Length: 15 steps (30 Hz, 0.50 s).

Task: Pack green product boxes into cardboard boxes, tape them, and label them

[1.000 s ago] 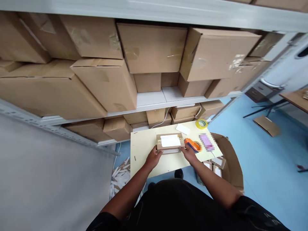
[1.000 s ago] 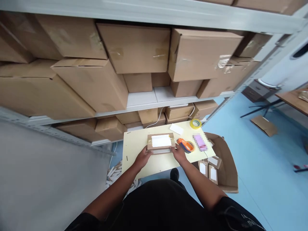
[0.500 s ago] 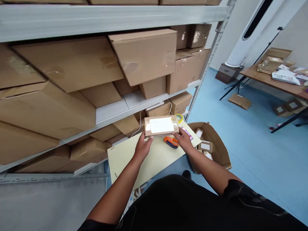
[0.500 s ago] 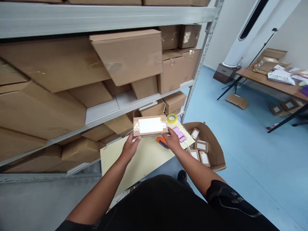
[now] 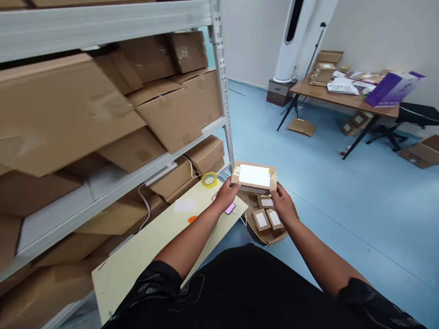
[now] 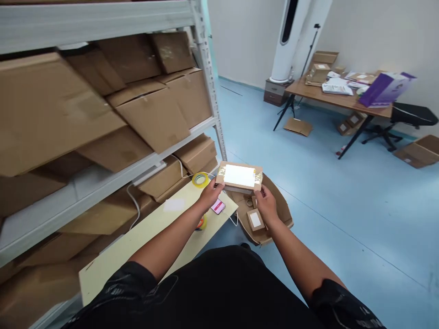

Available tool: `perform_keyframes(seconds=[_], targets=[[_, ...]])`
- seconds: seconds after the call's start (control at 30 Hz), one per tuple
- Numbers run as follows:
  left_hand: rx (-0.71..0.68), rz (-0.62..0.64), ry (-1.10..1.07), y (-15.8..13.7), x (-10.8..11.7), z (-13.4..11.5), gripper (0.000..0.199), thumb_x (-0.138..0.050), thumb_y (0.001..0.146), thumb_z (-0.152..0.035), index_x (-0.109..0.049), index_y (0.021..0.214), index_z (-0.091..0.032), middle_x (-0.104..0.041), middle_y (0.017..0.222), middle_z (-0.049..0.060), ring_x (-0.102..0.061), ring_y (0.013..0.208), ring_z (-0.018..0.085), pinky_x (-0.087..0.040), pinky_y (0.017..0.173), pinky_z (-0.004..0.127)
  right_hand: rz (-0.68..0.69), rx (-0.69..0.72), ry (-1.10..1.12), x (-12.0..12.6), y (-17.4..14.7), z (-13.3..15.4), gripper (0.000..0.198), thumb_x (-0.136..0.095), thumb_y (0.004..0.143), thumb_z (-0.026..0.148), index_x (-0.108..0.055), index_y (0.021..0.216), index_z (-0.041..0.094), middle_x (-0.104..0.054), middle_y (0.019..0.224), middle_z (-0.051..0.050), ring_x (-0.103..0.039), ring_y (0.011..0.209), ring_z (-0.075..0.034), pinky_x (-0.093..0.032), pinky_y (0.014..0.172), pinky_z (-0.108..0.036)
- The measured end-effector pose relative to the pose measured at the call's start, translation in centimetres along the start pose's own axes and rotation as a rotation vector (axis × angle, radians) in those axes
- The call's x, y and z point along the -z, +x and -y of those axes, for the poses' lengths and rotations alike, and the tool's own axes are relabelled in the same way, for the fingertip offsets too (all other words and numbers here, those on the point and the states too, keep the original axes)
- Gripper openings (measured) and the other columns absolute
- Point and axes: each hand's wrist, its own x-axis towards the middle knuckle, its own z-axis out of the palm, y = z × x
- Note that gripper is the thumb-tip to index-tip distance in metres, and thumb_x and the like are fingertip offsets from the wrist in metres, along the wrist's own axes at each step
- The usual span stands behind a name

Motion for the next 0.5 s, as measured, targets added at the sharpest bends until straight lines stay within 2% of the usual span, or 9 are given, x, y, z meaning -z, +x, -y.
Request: perform_keyframes(seconds=[0.13,0.3,0.43,0.5], targets=[[-0.034,0.153,0.022,3.5,-4.6,-0.9,0.053,-0.061,0.094,-0.052,-0.062,0.140,-0.026,-0.072,0.133,0.007,-0.065,0.122,0.029,-0.048,0.106,0.039,-0.154,-0.077,-0.020,3.5,0.3,-2.4,0.058,-0.056,0.089,0.057,-0.067,0.134,0.023,-0.074,0.129,-0.007,-0.068,0.114,-0.030,-0.052,0.097,-0.038],[-0.042,0.287,0.020,6.5,-8.6,-0.5,0.061,-0.063,0.093,-0.057,-0.058,0.146,-0.026,-0.070,0.136,0.008,-0.064,0.125,0.031,-0.046,0.108,0.041,-0.275,-0.151,0.011,6.1,0.7,-3.7,0.055,-0.056,0.088,0.055,-0.069,0.132,0.024,-0.075,0.125,-0.005,-0.068,0.110,-0.029,-0.052,0.093,-0.036],[0.128,0.265,0.001,8.3,-10.6,1.1,0.073,-0.067,0.090,-0.057,-0.051,0.151,-0.020,-0.057,0.152,0.016,-0.056,0.137,0.033,-0.044,0.112,0.043,-0.304,-0.275,-0.091,7.5,1.5,-6.2,0.051,-0.058,0.086,0.052,-0.071,0.127,0.025,-0.075,0.123,-0.006,-0.068,0.111,-0.029,-0.050,0.094,-0.036],[0.221,0.239,-0.010,8.7,-10.9,2.0,0.073,-0.069,0.089,-0.057,-0.052,0.148,-0.017,-0.052,0.156,0.020,-0.055,0.139,0.034,-0.045,0.110,0.043,-0.312,-0.364,-0.162,8.0,1.8,-7.9,0.054,-0.061,0.083,0.054,-0.071,0.126,0.022,-0.075,0.121,-0.008,-0.067,0.112,-0.030,-0.049,0.095,-0.037]])
